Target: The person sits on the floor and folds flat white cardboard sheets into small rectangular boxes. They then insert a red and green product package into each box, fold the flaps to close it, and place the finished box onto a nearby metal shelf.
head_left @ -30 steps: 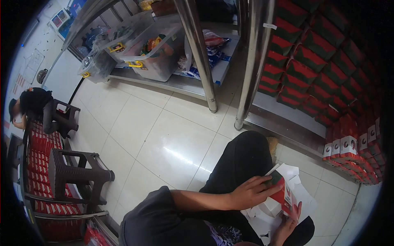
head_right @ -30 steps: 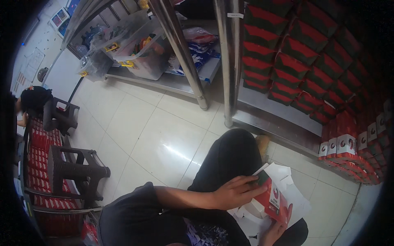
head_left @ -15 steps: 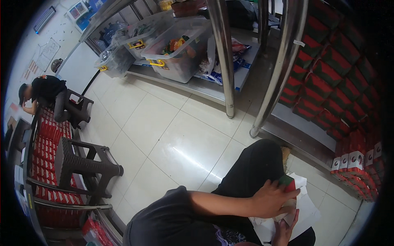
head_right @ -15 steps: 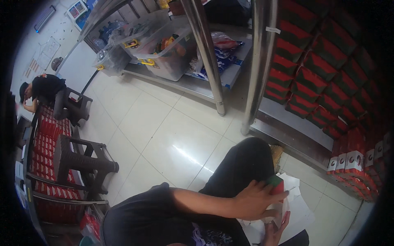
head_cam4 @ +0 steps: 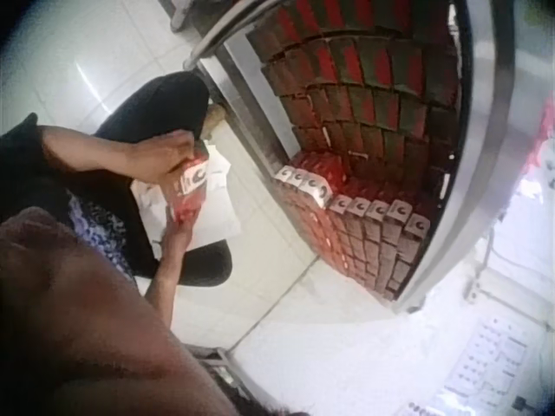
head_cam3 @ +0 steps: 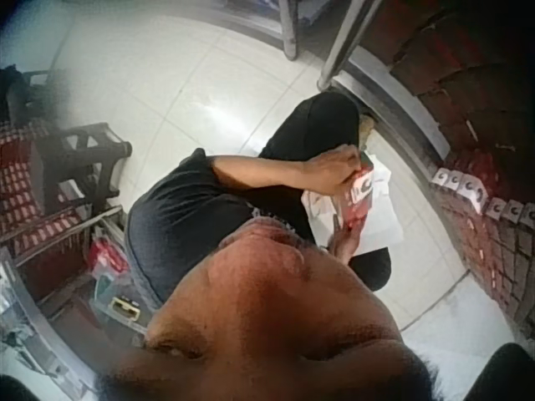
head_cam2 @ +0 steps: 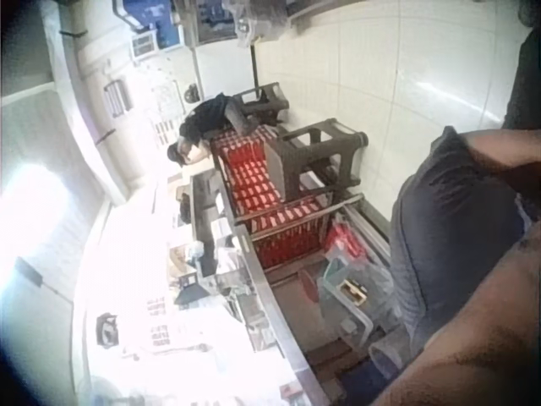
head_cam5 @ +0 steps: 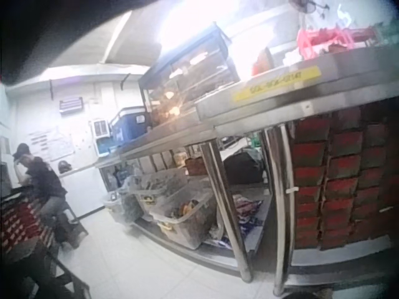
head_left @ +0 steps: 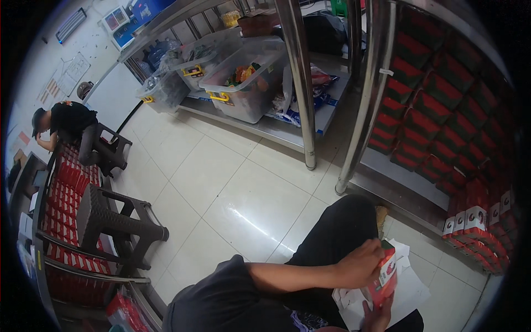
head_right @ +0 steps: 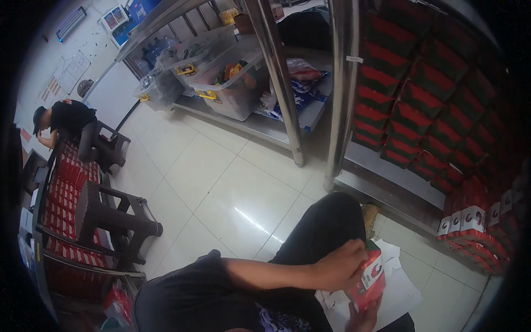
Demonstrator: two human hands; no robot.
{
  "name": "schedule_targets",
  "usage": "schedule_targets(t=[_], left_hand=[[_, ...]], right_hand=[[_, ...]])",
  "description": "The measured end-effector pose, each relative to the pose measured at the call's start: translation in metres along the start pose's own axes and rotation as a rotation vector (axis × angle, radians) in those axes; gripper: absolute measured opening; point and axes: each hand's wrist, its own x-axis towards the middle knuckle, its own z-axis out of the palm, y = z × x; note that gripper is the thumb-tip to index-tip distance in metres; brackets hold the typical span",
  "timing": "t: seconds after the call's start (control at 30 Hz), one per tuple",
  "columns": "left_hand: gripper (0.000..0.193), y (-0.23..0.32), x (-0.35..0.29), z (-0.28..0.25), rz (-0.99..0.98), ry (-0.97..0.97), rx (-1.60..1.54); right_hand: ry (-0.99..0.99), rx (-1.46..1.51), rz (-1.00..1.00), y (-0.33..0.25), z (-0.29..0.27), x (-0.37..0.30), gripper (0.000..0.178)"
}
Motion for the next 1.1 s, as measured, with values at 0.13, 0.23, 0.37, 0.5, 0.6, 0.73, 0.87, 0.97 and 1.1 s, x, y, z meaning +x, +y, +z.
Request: schedule_targets(t=[0.13, 0.23, 0.37, 0.5, 0.6, 0.73, 0.87, 0.97, 1.1], left_hand=[[0.036, -0.02, 0.008, 0.02, 0.0, 0.037, -0.075], [0.036, -0.005, 0.012, 0.005, 0.01, -0.083, -0.285], [0.05, 0.005, 0.016, -0.025, -0.003, -0.183, -0.571], [0.071, 0.016, 0.029, -0.032, 0.07, -0.28, -0.766], [0.088, 0.042, 0.04, -0.03, 0.001, -0.392, -0.808], [0.089, 0.044, 0.084, -0.032, 0.15, -0.384, -0.556], [0.071, 0.072, 0.141, -0.006, 0.096, -0.021, -0.931], [0.07, 0.119, 0.202, 0.035, 0.049, 0.106, -0.908], [0.097, 0.156, 0.259, 0.071, 0.136, 0.077, -0.671]], right_hand=[[-0.011, -0.024, -0.039, 0.012, -0.006, 0.009, 0.059], [-0.103, 0.024, -0.201, -0.016, 0.017, -0.003, 0.057], [0.008, -0.084, -0.319, -0.047, 0.021, -0.008, 0.047], [-0.11, 0.11, -0.454, -0.08, 0.021, -0.013, 0.08], [-0.102, 0.011, -0.511, -0.099, 0.012, -0.02, 0.089], [-0.146, -0.174, -0.575, -0.13, 0.003, -0.006, 0.091], [-0.051, 0.001, -0.74, -0.16, -0.008, 0.024, 0.08], [-0.04, 0.082, -0.763, -0.171, -0.02, 0.028, 0.071], [-0.008, 0.057, -0.736, -0.166, -0.029, 0.031, 0.061]])
